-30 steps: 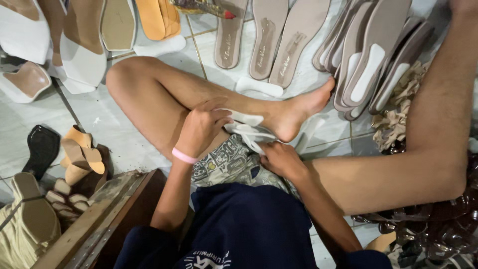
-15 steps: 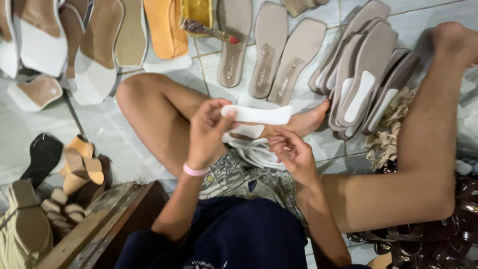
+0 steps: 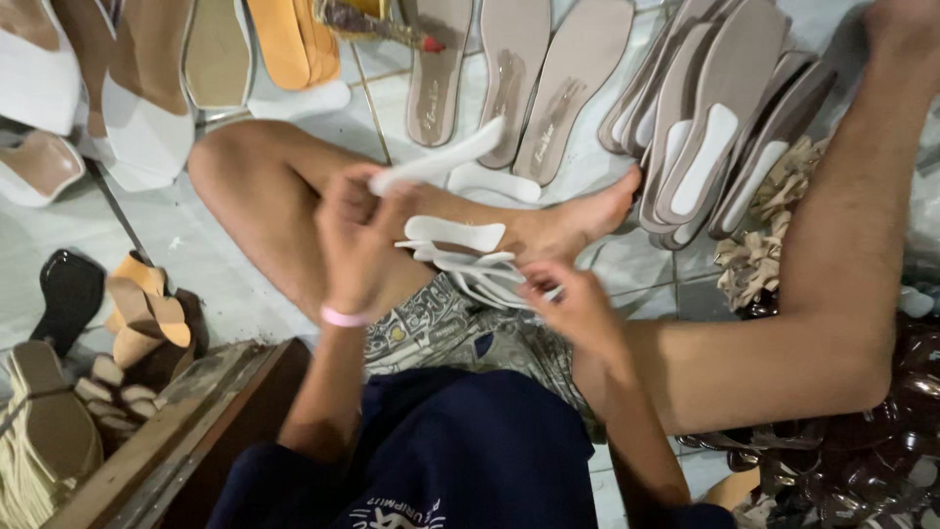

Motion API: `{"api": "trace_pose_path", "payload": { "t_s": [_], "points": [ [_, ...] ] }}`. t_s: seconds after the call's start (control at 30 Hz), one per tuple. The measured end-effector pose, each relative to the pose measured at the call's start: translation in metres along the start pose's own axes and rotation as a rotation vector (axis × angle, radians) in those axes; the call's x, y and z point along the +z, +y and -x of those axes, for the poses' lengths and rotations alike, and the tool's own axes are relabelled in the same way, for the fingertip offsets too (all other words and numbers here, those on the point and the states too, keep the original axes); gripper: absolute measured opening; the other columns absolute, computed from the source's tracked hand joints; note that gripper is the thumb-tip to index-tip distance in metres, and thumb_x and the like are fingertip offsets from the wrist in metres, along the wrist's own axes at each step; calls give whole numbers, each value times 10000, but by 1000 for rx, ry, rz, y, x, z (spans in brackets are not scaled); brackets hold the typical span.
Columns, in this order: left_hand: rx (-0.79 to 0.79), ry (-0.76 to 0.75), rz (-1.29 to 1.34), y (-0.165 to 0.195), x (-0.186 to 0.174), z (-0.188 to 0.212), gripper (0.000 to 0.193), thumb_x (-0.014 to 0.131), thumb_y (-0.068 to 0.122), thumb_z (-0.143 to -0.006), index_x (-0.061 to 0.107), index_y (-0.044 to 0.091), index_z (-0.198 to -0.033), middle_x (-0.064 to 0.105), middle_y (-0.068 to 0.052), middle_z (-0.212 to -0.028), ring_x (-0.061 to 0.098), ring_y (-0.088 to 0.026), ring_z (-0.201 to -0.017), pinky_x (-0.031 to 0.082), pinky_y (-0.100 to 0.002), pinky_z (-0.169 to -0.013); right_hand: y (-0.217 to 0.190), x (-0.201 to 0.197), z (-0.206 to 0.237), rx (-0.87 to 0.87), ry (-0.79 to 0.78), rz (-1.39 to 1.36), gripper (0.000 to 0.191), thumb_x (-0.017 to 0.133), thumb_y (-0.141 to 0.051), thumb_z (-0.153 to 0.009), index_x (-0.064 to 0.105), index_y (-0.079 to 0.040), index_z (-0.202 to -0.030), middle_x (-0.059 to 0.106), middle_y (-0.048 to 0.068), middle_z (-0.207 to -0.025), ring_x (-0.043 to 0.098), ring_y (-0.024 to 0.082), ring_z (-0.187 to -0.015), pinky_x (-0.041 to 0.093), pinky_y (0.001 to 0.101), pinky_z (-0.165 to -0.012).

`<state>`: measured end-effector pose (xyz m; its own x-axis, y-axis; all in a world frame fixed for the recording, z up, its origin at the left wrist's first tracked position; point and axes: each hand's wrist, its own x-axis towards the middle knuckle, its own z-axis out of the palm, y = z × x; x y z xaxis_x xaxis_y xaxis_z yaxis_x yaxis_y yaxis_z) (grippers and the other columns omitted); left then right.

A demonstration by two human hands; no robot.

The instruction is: The person sits on the floor and assembles slipper insoles by applying adhesive with a brush and pressing white foam pads onto the insoles. The person handles multiple insoles and foam pads, repeating the gluing and pressing steps for each unit.

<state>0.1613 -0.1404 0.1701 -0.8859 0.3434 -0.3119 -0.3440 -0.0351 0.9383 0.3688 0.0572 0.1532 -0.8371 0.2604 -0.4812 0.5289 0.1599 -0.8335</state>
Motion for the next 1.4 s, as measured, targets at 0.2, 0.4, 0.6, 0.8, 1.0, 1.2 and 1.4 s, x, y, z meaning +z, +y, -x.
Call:
{"api": "trace_pose_path", "payload": {
  "t_s": [0.2, 0.4, 0.6, 0.8, 1.0, 1.2, 1.4],
  "points": [
    [37, -153, -336, 36, -72, 0, 274, 691, 8, -999, 629, -26, -1264, 694, -45, -1050, 659, -108, -942, 565, -264, -814, -21, 45, -12, -447, 115, 492, 315, 775, -168, -885, 652, -83, -1162, 649, 82, -1077, 683, 310, -981, 578, 425, -782],
    [4, -515, -973, 39, -92, 29, 302, 763, 131, -830, 767, 112, -1131, 726, -100, -866, 689, -224, -725, 559, -363, -687, -26, 101, -32, -434, 117, 670, 359, 782, -306, -907, 651, -50, -1121, 638, 121, -1020, 651, 325, -953, 556, 452, -713],
    [217, -412, -1272, 21, -83, 44, 381, 749, 208, -758, 728, 135, -1131, 718, -121, -1062, 684, -338, -986, 529, -474, -865, -29, 136, -39, -400, 142, 780, 250, 724, -142, -812, 619, -61, -1023, 605, 126, -1018, 649, 323, -999, 557, 454, -743],
    [225, -277, -1303, 18, -84, 52, 421, 793, 255, -780, 668, 91, -1147, 678, -112, -1069, 662, -330, -999, 504, -474, -868, -33, 125, -34, -361, 128, 444, 207, 740, -167, -841, 632, -69, -988, 666, 131, -957, 672, 376, -908, 547, 464, -749],
    [378, -213, -1365, 3, -60, 54, 274, 803, 303, -753, 721, 127, -947, 678, -73, -1043, 620, -289, -1025, 449, -457, -822, -3, 119, -37, 7, 21, 102, 183, 721, -159, -936, 663, -45, -1066, 741, 96, -904, 660, 225, -787, 507, 347, -673],
    [383, -178, -1238, 5, -56, 53, 125, 760, 242, -841, 757, 152, -928, 661, -69, -1018, 593, -291, -983, 428, -454, -804, 39, 98, -38, 32, -17, -311, 282, 731, -121, -939, 700, 20, -1181, 716, 4, -1015, 615, 53, -881, 479, 197, -742],
    [394, -160, -944, 12, -53, 38, 155, 718, 121, -943, 682, 8, -1043, 677, -174, -1004, 657, -367, -908, 522, -454, -772, 25, 86, -36, -4, 17, -272, 247, 679, -164, -987, 718, -8, -1174, 736, 6, -1009, 637, 41, -858, 502, 196, -726]
  ]
}}
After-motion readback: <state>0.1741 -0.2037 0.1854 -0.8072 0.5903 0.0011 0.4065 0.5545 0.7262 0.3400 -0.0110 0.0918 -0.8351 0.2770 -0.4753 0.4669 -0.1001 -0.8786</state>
